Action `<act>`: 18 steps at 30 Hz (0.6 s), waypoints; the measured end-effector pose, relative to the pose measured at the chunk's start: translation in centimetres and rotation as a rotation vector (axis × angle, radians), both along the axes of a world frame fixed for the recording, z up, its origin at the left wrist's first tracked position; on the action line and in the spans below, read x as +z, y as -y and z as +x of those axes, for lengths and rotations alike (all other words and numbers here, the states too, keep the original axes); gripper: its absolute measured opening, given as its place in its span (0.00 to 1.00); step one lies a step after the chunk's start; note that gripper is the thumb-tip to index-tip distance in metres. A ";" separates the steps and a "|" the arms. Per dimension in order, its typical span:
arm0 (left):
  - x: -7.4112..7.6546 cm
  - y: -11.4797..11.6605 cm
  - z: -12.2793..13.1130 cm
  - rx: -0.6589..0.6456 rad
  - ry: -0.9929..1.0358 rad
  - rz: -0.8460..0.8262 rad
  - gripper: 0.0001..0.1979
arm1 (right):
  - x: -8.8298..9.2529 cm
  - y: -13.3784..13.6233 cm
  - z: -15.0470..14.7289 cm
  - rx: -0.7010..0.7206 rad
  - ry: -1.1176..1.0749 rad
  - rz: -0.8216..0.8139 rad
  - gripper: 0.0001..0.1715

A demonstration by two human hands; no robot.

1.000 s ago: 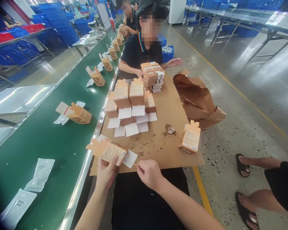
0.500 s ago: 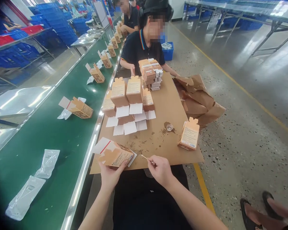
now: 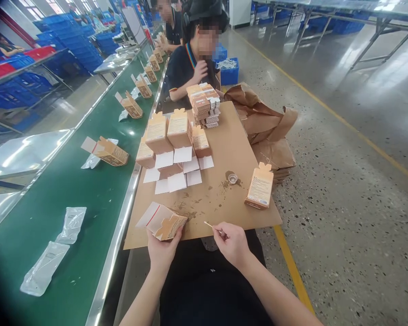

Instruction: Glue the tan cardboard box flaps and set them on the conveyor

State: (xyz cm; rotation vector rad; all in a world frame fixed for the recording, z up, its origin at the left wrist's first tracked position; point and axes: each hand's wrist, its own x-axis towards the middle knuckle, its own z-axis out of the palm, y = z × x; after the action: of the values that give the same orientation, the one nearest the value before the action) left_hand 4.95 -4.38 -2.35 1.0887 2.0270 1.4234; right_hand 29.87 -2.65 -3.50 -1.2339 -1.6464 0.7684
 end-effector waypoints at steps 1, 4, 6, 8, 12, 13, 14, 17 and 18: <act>-0.2 -0.1 0.0 -0.008 -0.004 0.000 0.37 | 0.1 0.0 0.0 0.002 -0.001 -0.007 0.29; -0.6 -0.6 -1.2 -0.019 -0.026 0.003 0.36 | 0.3 -0.3 0.3 -0.006 -0.010 -0.018 0.31; -0.5 -1.1 -3.7 0.044 -0.067 0.006 0.37 | 0.4 -0.4 0.9 -0.039 -0.020 -0.025 0.32; 0.2 -1.4 -7.5 0.185 -0.106 0.008 0.40 | 0.5 -0.6 1.9 -0.082 -0.030 -0.027 0.32; 1.9 -1.0 -16.5 0.433 -0.092 0.073 0.46 | 0.4 -0.7 3.4 -0.128 -0.042 -0.007 0.29; 2.1 -0.8 -18.4 0.453 -0.080 0.085 0.46 | 0.4 -0.8 3.5 -0.130 -0.043 -0.004 0.28; 2.2 -0.6 -19.9 0.463 -0.072 0.075 0.46 | 0.4 -0.9 3.4 -0.131 -0.045 0.001 0.27; 1.6 -0.7 -22.6 0.461 -0.079 -0.047 0.43 | 0.4 -1.5 2.8 -0.125 -0.066 0.020 0.27; 1.3 -0.7 -22.9 0.460 -0.085 -0.086 0.42 | 0.5 -1.8 2.5 -0.113 -0.071 0.020 0.27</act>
State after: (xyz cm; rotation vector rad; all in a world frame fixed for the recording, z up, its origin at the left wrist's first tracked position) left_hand -17.90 -3.64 -1.02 0.6810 2.4877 1.4989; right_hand 32.35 -0.82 -3.05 -1.2599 -1.5101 0.7166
